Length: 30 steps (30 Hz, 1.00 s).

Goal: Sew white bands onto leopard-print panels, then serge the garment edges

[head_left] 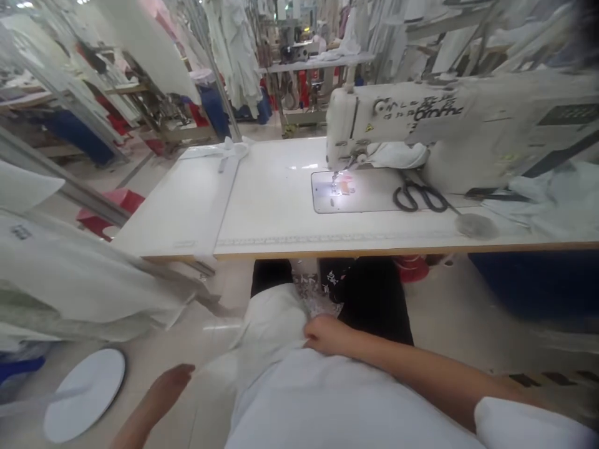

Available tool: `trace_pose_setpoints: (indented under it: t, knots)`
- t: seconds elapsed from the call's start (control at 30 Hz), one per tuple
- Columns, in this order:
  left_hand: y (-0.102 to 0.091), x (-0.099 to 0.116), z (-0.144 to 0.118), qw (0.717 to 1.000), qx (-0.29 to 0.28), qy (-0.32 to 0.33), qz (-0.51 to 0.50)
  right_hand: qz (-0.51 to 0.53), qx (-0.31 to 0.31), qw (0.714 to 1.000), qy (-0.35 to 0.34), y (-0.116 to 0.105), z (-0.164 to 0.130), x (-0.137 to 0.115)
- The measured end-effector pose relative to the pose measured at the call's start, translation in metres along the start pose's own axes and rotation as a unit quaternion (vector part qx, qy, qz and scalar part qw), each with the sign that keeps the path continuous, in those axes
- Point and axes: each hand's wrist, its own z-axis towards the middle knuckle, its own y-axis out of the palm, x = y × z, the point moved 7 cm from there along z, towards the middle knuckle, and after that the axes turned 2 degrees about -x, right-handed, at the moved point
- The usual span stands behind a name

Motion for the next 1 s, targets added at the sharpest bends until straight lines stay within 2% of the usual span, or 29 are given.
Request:
trace_pose_setpoints:
  t: [0.07, 0.2, 0.33, 0.43, 0.57, 0.67, 0.77, 0.9, 1.0]
  knots:
    - [0.024, 0.014, 0.001, 0.998, -0.046, 0.022, -0.038, 0.012, 0.013, 1.000, 0.013, -0.001, 0.003, 0.002]
    - [0.068, 0.075, 0.006, 0.978, -0.127, 0.107, -0.124, 0.067, 0.001, 0.998, 0.010, -0.013, 0.018, -0.002]
    - [0.084, 0.118, 0.006, 0.961, -0.169, 0.159, -0.149, 0.127, -0.030, 0.991, 0.008, -0.030, 0.027, -0.012]
    - [0.075, 0.128, 0.005, 0.950, -0.193, 0.191, -0.155, 0.142, -0.049, 0.989, -0.006, -0.043, 0.027, -0.018]
    - [0.044, 0.121, 0.004, 0.941, -0.205, 0.213, -0.166, 0.130, -0.075, 0.988, -0.027, -0.050, 0.024, -0.013]
    - [0.028, 0.110, 0.002, 0.933, -0.218, 0.199, -0.207, 0.127, -0.040, 0.991, -0.035, -0.054, 0.024, -0.005]
    - [0.024, 0.106, 0.002, 0.937, -0.207, 0.175, -0.219, 0.141, 0.017, 0.989, -0.043, -0.057, 0.025, -0.010]
    - [0.017, 0.121, 0.002, 0.950, -0.181, 0.174, -0.185, 0.123, 0.043, 0.989, -0.071, -0.048, 0.025, -0.038]
    - [-0.003, 0.129, 0.005, 0.964, -0.154, 0.169, -0.138, 0.065, 0.075, 0.993, -0.064, -0.049, 0.028, -0.047]
